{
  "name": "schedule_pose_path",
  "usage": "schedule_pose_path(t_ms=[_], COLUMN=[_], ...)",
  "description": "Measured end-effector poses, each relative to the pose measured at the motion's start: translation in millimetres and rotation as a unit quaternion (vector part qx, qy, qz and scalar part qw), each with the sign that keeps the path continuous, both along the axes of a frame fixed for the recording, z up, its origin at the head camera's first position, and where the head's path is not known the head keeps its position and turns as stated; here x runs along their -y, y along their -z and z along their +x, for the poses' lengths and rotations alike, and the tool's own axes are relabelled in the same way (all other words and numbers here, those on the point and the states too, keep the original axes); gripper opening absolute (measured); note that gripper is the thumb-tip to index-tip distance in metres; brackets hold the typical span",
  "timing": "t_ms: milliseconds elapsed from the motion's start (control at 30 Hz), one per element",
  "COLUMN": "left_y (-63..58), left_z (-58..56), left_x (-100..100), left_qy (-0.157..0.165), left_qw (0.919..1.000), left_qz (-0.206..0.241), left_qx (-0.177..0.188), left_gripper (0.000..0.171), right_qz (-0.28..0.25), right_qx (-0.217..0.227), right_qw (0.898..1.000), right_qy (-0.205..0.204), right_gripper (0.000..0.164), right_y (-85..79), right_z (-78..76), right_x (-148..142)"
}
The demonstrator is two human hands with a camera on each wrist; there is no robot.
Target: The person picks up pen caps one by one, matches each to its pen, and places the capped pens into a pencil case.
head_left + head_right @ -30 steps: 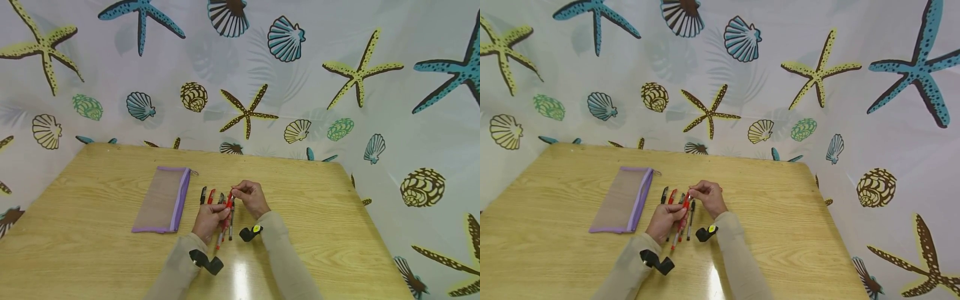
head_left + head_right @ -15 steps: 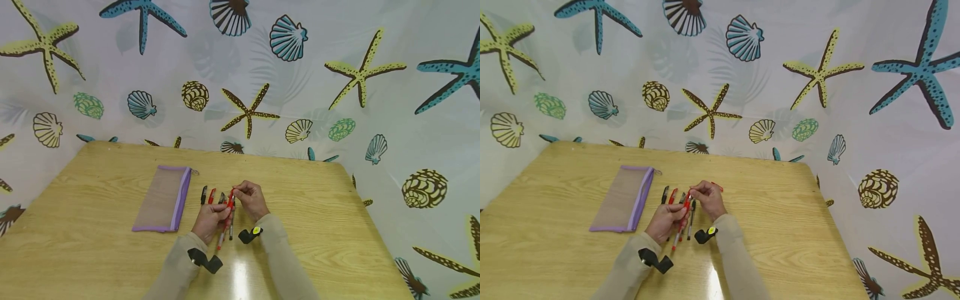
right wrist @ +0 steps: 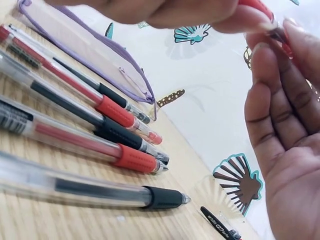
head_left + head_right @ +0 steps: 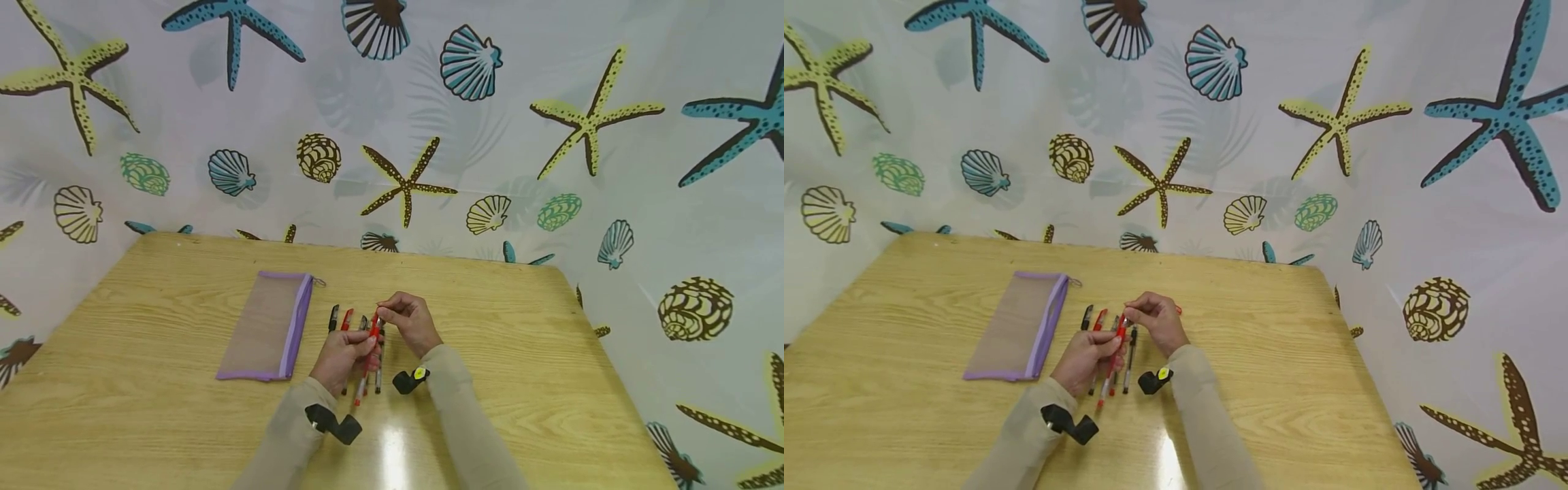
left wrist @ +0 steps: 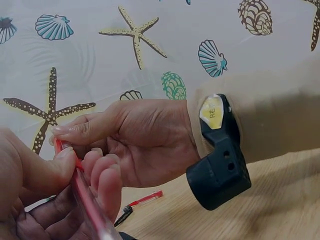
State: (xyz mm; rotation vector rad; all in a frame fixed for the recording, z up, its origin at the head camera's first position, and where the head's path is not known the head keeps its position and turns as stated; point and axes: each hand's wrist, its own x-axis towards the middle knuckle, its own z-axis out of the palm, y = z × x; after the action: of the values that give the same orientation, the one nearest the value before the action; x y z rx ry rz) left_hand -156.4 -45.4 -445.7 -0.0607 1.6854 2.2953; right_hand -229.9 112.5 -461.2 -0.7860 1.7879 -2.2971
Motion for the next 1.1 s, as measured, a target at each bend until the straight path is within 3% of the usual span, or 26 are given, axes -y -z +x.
schedule_pose_path(t_ms=[133, 267, 433, 633, 1100], left_y=[-1.9, -3.4, -4.4, -4.7, -3.2], left_z=[-0.4, -1.6, -2.8, -3.8, -9.3], left_x=[3, 3, 4, 5, 11], left_qy=[0.004, 0.006, 0.010, 0.006, 0.009], left_qw=[1.0000, 0.9995, 0.9961, 0.9884, 0.9818], left_qz=[-0.009, -0.032, -0.087, -0.149, -0.186], left_qx=[-0.001, -0.003, -0.011, -0.030, -0.038], left_gripper=[0.032, 0.030, 0.028, 0.027, 0.026], right_qz=[0.012, 0.021, 0.029, 0.038, 0.065], right_qx=[-0.006, -0.008, -0.008, -0.002, 0.013], right_qw=[1.000, 1.000, 1.000, 0.999, 0.997], right_qy=[0.000, 0.004, 0.005, 0.016, 0.046], right_gripper=[0.019, 0.006, 0.028, 0.031, 0.033], right_y=[-0.5, -0.3, -1.5, -2.0, -2.1], right_z=[-0.9, -1.2, -0.3, 0.6, -0.2], right_x=[0, -1, -2, -2, -1])
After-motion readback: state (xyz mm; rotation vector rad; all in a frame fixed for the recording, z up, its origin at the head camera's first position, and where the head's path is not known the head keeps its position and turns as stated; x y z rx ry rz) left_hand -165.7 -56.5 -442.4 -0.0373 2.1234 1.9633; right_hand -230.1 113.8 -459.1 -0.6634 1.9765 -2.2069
